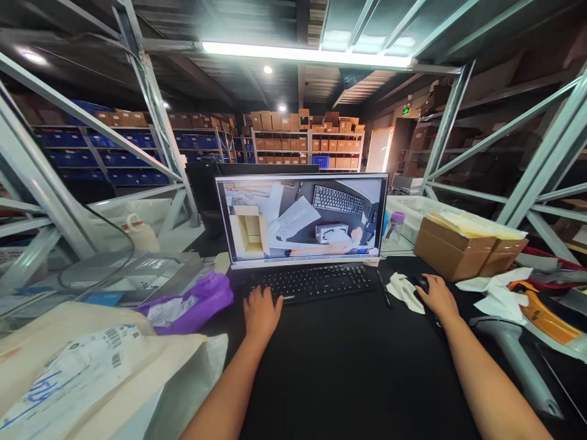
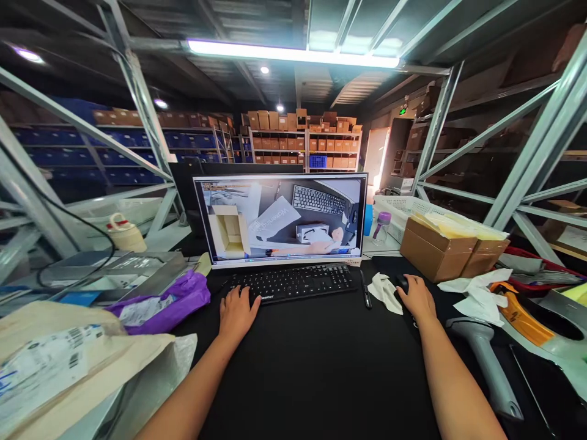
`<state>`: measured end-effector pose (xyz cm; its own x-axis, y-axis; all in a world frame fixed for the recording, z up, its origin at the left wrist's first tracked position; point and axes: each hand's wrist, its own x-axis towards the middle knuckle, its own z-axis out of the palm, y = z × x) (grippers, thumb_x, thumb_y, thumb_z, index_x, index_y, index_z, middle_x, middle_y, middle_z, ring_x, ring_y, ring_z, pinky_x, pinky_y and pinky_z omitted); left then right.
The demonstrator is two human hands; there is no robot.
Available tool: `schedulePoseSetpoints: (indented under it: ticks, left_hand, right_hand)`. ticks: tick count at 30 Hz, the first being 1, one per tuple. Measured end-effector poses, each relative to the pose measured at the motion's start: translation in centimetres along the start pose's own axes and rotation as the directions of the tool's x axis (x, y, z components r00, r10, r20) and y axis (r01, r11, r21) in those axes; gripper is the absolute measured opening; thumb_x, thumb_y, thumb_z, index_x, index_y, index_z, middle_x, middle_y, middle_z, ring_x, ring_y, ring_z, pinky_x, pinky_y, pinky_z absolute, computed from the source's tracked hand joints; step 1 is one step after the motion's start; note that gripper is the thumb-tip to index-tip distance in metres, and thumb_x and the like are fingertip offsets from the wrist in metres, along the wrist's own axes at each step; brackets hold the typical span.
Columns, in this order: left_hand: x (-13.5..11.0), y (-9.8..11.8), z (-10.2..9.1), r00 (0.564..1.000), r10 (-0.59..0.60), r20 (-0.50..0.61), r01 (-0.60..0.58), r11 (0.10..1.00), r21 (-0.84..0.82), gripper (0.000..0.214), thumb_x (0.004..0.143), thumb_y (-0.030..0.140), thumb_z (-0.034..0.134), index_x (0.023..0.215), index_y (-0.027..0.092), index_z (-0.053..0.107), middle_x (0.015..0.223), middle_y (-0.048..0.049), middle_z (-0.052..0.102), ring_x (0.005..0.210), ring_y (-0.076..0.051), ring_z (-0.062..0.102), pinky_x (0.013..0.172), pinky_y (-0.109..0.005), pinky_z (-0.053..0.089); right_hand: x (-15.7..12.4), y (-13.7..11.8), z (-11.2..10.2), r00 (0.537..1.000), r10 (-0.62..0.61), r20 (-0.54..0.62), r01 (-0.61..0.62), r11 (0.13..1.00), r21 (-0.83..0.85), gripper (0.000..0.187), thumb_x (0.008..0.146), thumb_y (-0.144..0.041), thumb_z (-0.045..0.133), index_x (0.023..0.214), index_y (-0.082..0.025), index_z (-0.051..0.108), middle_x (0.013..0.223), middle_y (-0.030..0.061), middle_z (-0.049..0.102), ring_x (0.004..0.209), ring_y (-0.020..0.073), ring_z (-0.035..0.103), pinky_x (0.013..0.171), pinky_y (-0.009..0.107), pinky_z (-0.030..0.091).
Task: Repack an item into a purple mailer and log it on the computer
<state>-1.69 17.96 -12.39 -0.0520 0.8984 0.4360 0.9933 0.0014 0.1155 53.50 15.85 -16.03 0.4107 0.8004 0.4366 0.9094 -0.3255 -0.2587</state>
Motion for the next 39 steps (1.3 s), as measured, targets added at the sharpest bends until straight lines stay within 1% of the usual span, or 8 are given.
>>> schedulePoseSetpoints:
  ticks: [2,7,13,18,23,30,34,39]
  left_hand:
    - [0.09,-0.12,0.19,1.000,0.007,-0.005,-0.007,1.000,0.004,0.050,0.101,0.042,0.046,0.134,0.008,0.061,0.144,-0.0248,0.056,0.137,-0.038,0.050,0.115,-0.058,0.041]
    - [0.26,-0.35,0.62,0.999,0.023,-0.026,-0.022,1.000,0.020,0.050,0.101,0.042,0.044,0.133,0.009,0.062,0.143,-0.0246,0.057,0.135,-0.038,0.051,0.113,-0.058,0.041]
    - [0.46,-0.43,0.78,1.000,0.024,-0.009,-0.024,0.999,0.037,0.052,0.101,0.041,0.041,0.135,0.007,0.061,0.142,-0.0245,0.057,0.132,-0.037,0.052,0.112,-0.056,0.041]
    - [0.67,-0.35,0.79,1.000,0.011,-0.006,-0.011,1.000,0.026,0.053,0.102,0.041,0.041,0.136,0.006,0.061,0.143,-0.0247,0.056,0.134,-0.038,0.050,0.113,-0.056,0.039]
    - [0.74,-0.22,0.78,1.000,0.012,-0.017,-0.011,1.000,0.014,0.052,0.101,0.041,0.042,0.135,0.006,0.062,0.142,-0.0259,0.057,0.134,-0.038,0.051,0.112,-0.057,0.040]
    - [0.74,-0.35,1.04,1.000,0.020,-0.022,-0.019,1.000,0.021,0.053,0.100,0.042,0.042,0.135,0.006,0.061,0.142,-0.0260,0.057,0.133,-0.038,0.051,0.112,-0.057,0.040]
    - [0.71,-0.41,1.05,0.999,0.022,-0.023,-0.022,0.999,0.023,0.052,0.101,0.042,0.042,0.134,0.007,0.061,0.142,-0.0260,0.057,0.132,-0.038,0.052,0.112,-0.056,0.040]
    - [0.56,-0.26,0.81,1.000,0.011,-0.014,-0.011,1.000,0.018,0.052,0.101,0.042,0.042,0.135,0.007,0.060,0.142,-0.0254,0.056,0.133,-0.037,0.051,0.113,-0.056,0.039]
  right_hand:
    - [-0.10,-0.20,-0.13,1.000,0.012,-0.007,-0.012,1.000,-0.019,0.055,0.093,-0.044,0.050,0.138,-0.014,0.058,0.137,0.0182,0.056,0.119,0.0306,0.062,0.101,0.043,0.051]
    - [-0.25,-0.20,0.08,1.000,-0.011,-0.024,0.010,0.999,-0.038,0.051,0.095,-0.041,0.049,0.139,-0.017,0.058,0.139,0.0161,0.055,0.118,0.0281,0.062,0.101,0.040,0.051]
    - [-0.19,-0.03,0.33,0.999,0.008,-0.039,-0.010,0.999,-0.052,0.045,0.096,-0.038,0.051,0.136,-0.021,0.062,0.140,0.0148,0.053,0.119,0.0269,0.061,0.100,0.039,0.050]
    - [-0.07,-0.25,0.25,0.998,0.046,-0.036,-0.049,0.996,-0.069,0.045,0.096,-0.038,0.052,0.136,-0.022,0.062,0.139,0.0144,0.053,0.115,0.0255,0.063,0.098,0.037,0.050]
    - [0.00,-0.13,0.21,0.998,0.061,-0.035,-0.064,0.996,-0.070,0.045,0.096,-0.036,0.052,0.137,-0.021,0.062,0.140,0.0150,0.052,0.117,0.0264,0.062,0.099,0.037,0.050]
    - [0.01,0.29,0.52,0.998,0.048,-0.045,-0.051,0.997,-0.061,0.046,0.096,-0.038,0.052,0.137,-0.023,0.062,0.141,0.0139,0.052,0.119,0.0260,0.060,0.100,0.038,0.050]
    - [-0.01,0.26,0.53,0.997,0.048,-0.054,-0.051,0.997,-0.058,0.045,0.095,-0.037,0.053,0.137,-0.022,0.063,0.140,0.0145,0.053,0.119,0.0261,0.060,0.101,0.038,0.049]
    - [0.06,0.31,0.44,0.998,0.050,-0.038,-0.052,0.997,-0.053,0.045,0.095,-0.038,0.052,0.136,-0.023,0.064,0.139,0.0144,0.052,0.119,0.0262,0.061,0.101,0.039,0.050]
